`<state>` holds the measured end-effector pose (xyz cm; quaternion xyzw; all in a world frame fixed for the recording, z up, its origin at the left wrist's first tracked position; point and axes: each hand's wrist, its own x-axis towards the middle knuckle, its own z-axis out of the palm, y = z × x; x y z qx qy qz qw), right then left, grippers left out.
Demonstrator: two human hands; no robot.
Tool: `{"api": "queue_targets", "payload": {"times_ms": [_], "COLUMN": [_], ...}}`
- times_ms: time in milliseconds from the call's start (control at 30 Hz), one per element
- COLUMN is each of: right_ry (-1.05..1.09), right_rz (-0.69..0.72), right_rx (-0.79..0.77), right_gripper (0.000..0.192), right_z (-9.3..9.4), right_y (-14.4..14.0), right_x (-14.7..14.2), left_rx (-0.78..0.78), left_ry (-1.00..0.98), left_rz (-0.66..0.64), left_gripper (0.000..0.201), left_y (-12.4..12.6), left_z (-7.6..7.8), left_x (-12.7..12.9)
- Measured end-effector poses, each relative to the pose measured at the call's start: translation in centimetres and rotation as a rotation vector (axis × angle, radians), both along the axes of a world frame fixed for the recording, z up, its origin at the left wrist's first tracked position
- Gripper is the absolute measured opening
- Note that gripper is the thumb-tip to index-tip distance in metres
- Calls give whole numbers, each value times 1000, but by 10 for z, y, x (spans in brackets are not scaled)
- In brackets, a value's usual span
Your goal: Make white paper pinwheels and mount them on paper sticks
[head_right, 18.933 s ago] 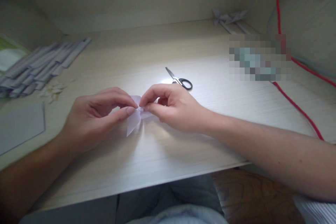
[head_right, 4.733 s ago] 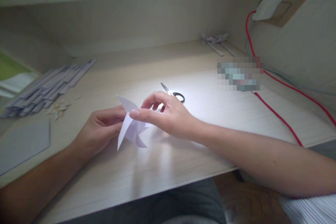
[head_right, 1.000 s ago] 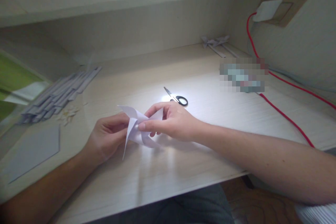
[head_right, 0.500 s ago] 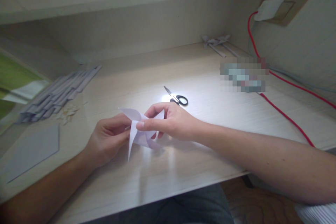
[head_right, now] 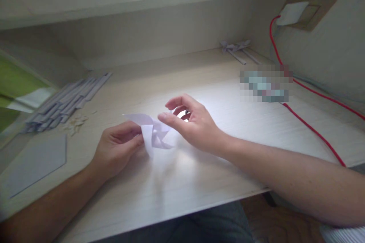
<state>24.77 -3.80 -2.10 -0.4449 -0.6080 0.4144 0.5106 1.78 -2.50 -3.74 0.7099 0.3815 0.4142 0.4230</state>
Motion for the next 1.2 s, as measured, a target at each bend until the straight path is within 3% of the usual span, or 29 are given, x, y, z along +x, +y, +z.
{"api": "queue_targets", "payload": {"times_ms": [67,167,433,567,633,700,900,1000,1200], "right_ry": [-103,-246,-329,-442,-627,-876,-1086,-1109,-1083], "right_rz": [-100,-82,-31,-85,-172,-392,-780,-834,-801], "right_rx": [144,225,102,99,105,19,-352,-508,-620], "right_gripper": [18,11,17,21,26,35,55,69,61], "right_z": [4,7,-9,-2,4,9,5,-1,-3], "right_y": [-1,0,21,34,46,58,74,78,97], "right_x": [2,6,15,29,52,86,202,232,254], "left_rx": [-7,-7,114,211,246,258,242,243,243], "left_ry": [-20,-41,4,5,6,1,-43,-57,-82], "left_rz": [57,75,120,164,155,139,127,106,97], "left_gripper": [6,7,9,8,8,8,9,10,9], "left_y": [2,4,13,17,19,19,18,18,14], "left_z": [-3,-6,-7,-3,1,4,5,6,6], "left_x": [-1,-3,1,7,10,14,38,53,67]}}
